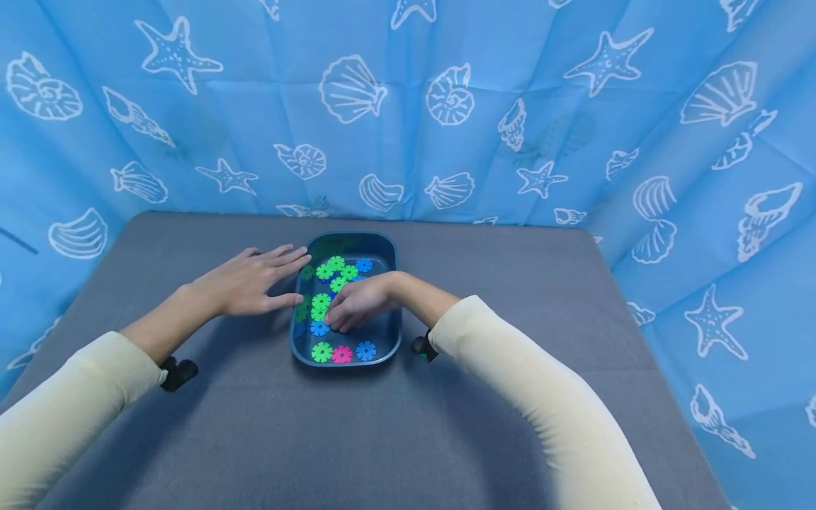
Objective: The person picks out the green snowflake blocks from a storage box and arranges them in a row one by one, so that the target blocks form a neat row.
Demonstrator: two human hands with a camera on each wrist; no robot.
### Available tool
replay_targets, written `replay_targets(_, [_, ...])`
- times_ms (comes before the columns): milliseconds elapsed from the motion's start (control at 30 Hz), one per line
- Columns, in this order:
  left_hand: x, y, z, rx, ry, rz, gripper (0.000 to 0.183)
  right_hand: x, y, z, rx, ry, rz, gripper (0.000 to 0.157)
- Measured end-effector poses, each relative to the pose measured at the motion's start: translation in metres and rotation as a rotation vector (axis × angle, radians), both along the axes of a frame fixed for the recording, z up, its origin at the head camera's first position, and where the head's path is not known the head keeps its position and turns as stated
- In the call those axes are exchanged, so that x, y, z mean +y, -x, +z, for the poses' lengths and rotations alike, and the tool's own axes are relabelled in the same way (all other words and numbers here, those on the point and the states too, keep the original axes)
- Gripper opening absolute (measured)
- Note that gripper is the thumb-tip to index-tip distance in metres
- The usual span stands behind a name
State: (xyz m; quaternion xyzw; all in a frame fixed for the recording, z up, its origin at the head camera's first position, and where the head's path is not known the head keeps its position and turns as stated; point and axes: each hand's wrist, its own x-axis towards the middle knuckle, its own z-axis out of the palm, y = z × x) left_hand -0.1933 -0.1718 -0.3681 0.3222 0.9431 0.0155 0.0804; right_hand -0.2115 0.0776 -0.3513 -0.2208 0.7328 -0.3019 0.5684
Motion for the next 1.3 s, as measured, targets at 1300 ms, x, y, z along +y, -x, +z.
replay_targets(1300, [0.001,0.001,0.000,0.015,0.002,-0.017,0.078,-0.019,-0.013,-0.034,-0.015,0.101,0.181,0.045])
